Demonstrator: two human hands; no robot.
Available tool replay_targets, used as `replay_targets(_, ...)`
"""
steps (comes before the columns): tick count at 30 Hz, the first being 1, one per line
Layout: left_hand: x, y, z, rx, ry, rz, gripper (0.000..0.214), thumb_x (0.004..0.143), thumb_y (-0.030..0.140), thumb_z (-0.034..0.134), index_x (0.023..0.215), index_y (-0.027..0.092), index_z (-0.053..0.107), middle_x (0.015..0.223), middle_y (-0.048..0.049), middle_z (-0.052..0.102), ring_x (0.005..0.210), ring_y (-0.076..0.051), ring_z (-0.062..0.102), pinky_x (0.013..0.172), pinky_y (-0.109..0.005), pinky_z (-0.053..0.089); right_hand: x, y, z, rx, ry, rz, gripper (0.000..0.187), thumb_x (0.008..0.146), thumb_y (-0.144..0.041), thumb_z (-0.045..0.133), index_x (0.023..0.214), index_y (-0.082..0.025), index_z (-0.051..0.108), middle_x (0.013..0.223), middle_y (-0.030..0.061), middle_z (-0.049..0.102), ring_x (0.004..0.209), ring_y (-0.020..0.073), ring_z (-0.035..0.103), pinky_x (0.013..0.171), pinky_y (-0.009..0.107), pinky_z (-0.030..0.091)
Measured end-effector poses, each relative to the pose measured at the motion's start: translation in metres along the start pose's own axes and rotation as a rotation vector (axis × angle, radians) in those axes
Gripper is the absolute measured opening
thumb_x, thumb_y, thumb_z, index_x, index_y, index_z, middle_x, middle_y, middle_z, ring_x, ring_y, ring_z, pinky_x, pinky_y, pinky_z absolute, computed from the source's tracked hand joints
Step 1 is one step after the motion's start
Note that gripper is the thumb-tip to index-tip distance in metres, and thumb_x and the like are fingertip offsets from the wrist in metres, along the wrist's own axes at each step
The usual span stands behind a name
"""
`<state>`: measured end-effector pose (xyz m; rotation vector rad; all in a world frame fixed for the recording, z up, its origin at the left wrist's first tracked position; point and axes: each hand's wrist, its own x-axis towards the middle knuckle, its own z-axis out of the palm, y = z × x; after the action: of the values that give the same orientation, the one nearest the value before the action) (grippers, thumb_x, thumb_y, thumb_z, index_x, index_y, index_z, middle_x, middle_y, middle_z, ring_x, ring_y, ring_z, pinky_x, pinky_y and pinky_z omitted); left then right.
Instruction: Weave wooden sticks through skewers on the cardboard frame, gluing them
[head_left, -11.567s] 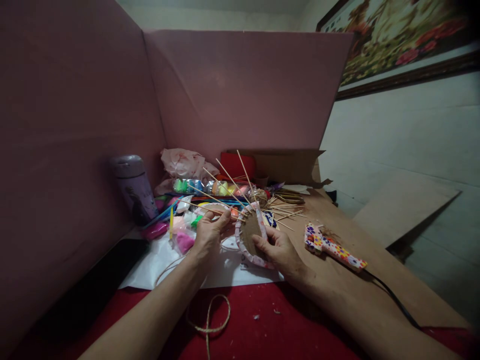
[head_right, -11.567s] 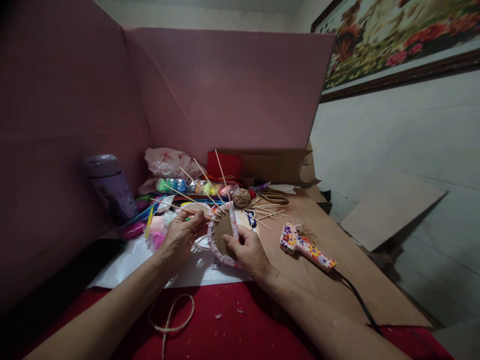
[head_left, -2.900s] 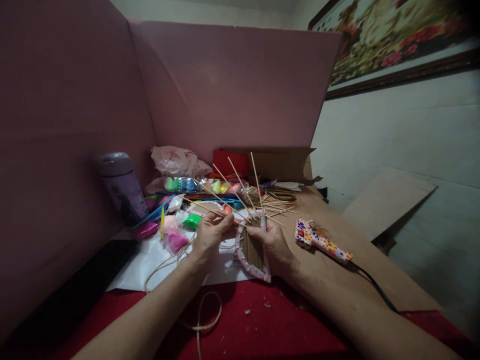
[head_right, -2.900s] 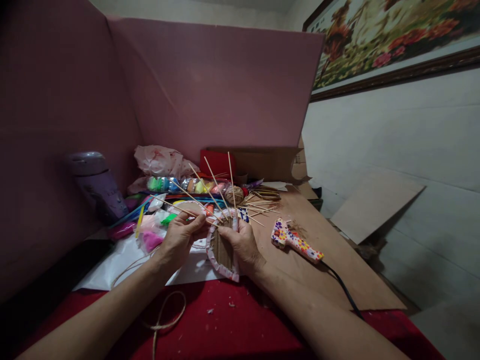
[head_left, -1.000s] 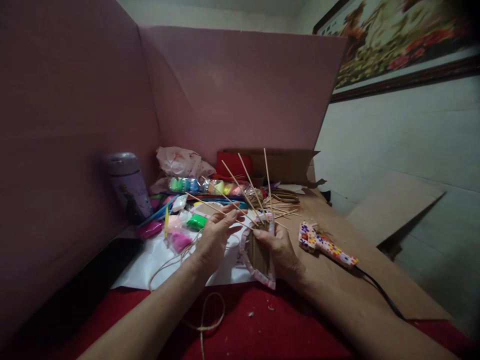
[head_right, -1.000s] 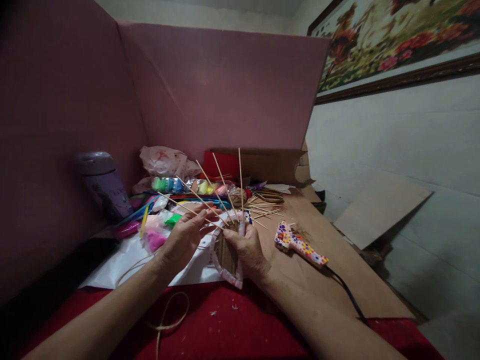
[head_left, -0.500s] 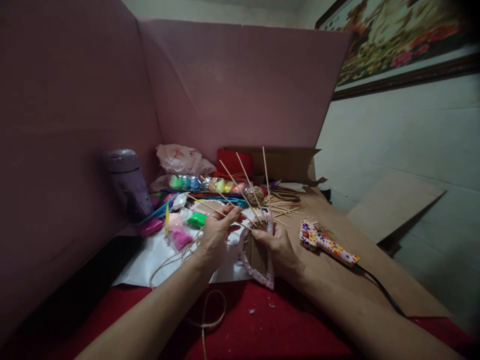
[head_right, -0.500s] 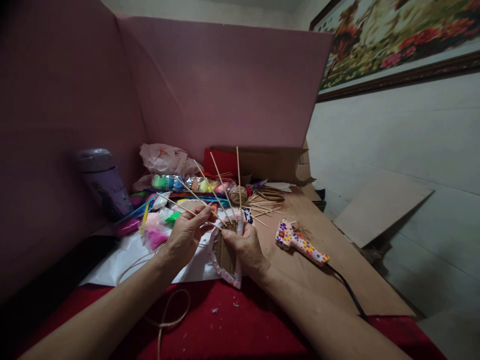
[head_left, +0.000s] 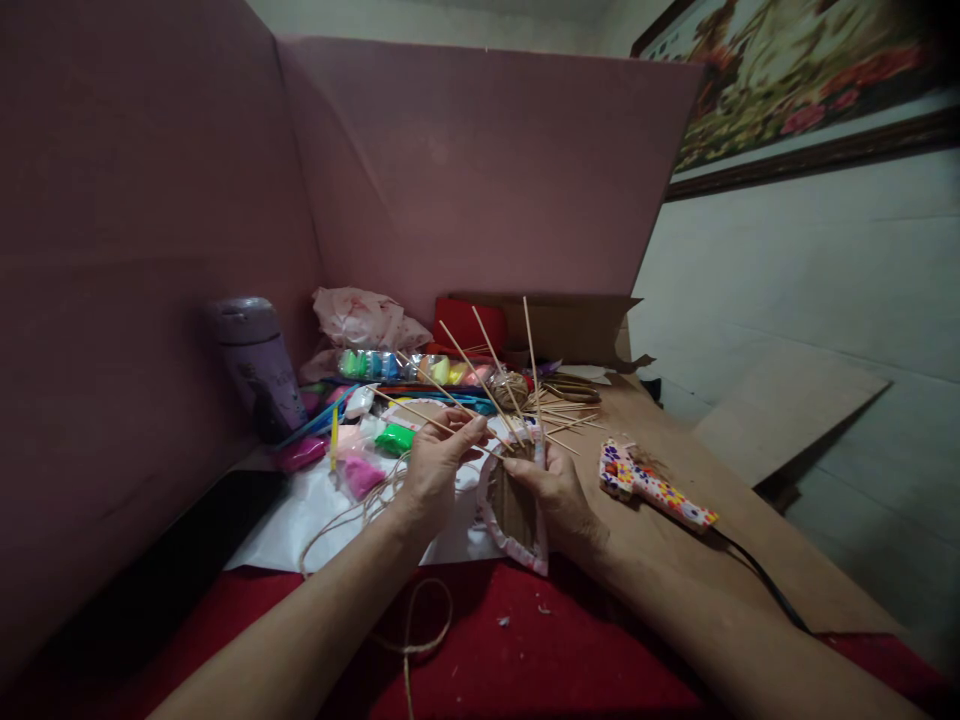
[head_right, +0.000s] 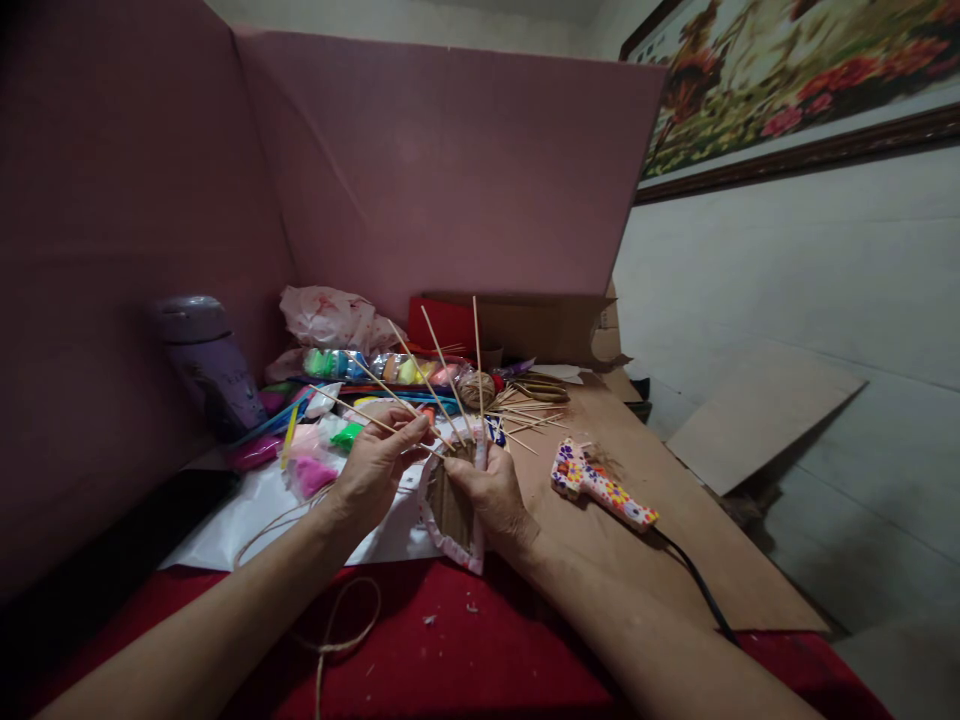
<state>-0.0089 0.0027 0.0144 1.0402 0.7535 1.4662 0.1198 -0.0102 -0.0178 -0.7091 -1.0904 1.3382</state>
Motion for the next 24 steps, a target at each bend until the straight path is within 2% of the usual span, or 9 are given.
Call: replay_targets(24,0.0020,-0.0039,-0.0025,0.051,-0.005,0.004,0.020,0.066,0.031,0.070,0.069,0.017,0.055,0.062,0.0018,0.062,0.060,-0.010,0.057,0.059,-0.022,0.041,-0.0001,-0.0009,0.0003,-0.067,0.009,-0.018,0.021,0.066,-0.026,0.067,0.083,-0.017,0.061,0.073,0.0007,0.063,0.062,0.0144,0.056,0.060,0.026,0.044)
